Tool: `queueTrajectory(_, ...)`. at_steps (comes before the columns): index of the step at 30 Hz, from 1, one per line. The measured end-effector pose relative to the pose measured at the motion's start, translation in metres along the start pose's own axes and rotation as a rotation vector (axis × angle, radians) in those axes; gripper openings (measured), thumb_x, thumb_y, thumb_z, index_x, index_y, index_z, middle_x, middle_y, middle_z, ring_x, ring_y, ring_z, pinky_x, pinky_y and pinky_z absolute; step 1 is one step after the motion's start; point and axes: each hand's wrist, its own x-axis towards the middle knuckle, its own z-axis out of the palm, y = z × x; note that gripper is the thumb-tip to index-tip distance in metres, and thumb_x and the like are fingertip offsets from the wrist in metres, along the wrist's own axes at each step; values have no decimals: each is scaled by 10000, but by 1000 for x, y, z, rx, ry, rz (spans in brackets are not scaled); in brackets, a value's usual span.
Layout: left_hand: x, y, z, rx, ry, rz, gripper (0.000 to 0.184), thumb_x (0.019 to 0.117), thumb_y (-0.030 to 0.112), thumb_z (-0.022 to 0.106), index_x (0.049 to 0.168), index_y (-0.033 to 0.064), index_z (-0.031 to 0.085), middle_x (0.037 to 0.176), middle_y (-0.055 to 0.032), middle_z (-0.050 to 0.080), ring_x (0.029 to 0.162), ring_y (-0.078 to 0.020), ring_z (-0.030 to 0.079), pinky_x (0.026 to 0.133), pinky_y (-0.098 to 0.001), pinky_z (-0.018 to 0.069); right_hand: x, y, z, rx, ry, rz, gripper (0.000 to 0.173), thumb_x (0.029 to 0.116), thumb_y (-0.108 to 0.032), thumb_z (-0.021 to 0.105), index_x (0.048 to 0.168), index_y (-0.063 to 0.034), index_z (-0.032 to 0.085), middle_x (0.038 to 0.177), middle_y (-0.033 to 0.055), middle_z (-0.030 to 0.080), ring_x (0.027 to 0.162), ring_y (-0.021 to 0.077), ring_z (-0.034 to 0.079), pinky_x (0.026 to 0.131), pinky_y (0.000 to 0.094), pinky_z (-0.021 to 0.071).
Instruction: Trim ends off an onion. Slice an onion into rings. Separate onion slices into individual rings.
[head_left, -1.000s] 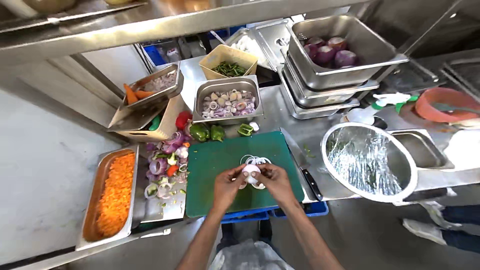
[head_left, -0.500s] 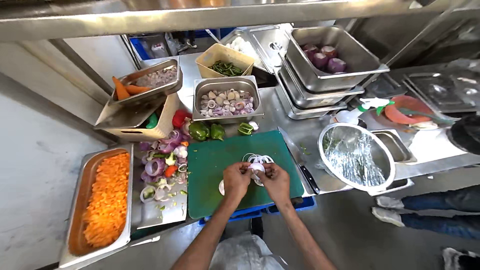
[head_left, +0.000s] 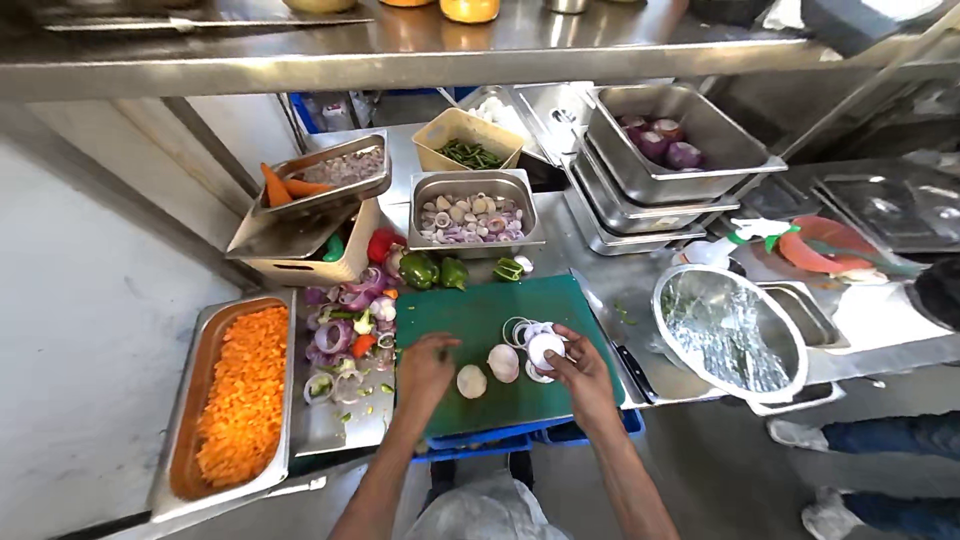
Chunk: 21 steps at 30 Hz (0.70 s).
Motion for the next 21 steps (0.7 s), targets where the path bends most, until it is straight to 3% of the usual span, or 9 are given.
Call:
queueTrajectory(1,-2,-13,-10,159,59,-33,198,953,182,659,1086,210,802,1438,-70,591,1382,-317,484,1109,-564,425,-3,0,1,-16,-16,-19,429,907,21,693,1327,-24,621,1163,195,688,943,327,715,778,475,643)
queueTrajectory(3,-5,-30,-23,275,126,-59,200,949,318,685,1054,203,810,1529,-162,485,1472,-470,288,1137,-683,289,-7,0,6,-10,-60,-71,382,891,24,705,1263,-6,626,1108,187,698,939,298,711,798,444,630)
queueTrajectory(5,-9,-26,-22,61,155,35,289,925,443,722,1051,200,814,1453,-146,551,1410,-405,401,1119,-621,372,-8,1,15,19,-120,-104,356,880,43,707,1219,-6,609,1052,176,700,917,275,707,808,428,623)
queueTrajectory(7,-14,-3,-15,-255,12,125,364,939,504,691,1194,256,768,1326,-12,629,1216,-209,599,957,-456,562,-8,-2,24,-20,-185,-131,374,879,40,713,1234,-27,616,1053,162,703,917,267,706,817,416,623)
queueTrajectory(9,-16,20,-6,-524,-156,177,340,950,412,715,1238,234,750,1178,23,718,989,-136,695,829,-380,611,-9,-6,33,-105,-247,-152,452,897,18,713,1333,-65,627,1107,144,711,953,263,709,838,412,625)
queueTrajectory(11,-14,27,2,-618,-179,225,242,962,316,722,1158,188,783,1029,13,744,846,-118,710,752,-333,628,-10,-9,39,-181,-290,-185,427,914,-6,708,1331,-82,661,1146,129,722,979,260,717,851,409,630)
queueTrajectory(14,-12,26,-1,-698,-238,206,195,989,223,693,1125,115,780,920,-24,754,770,-139,727,739,-320,643,-9,-10,43,-168,-276,-204,282,917,-9,713,1198,-32,715,1073,146,737,930,269,724,815,398,635)
queueTrajectory(18,-9,12,-5,-816,-234,119,194,1003,173,665,1105,39,762,893,-84,759,759,-183,743,748,-342,649,-10,-6,51,76,-181,-95,263,920,20,666,1182,7,647,1050,179,700,909,261,700,796,402,615)
queueTrajectory(21,-9,-11,-9,-906,-198,50,198,991,148,679,1102,-4,737,914,-125,746,774,-221,734,748,-366,643,-6,-10,57,235,-82,52,305,964,28,603,1257,-40,549,1072,166,673,904,270,699,783,441,620)
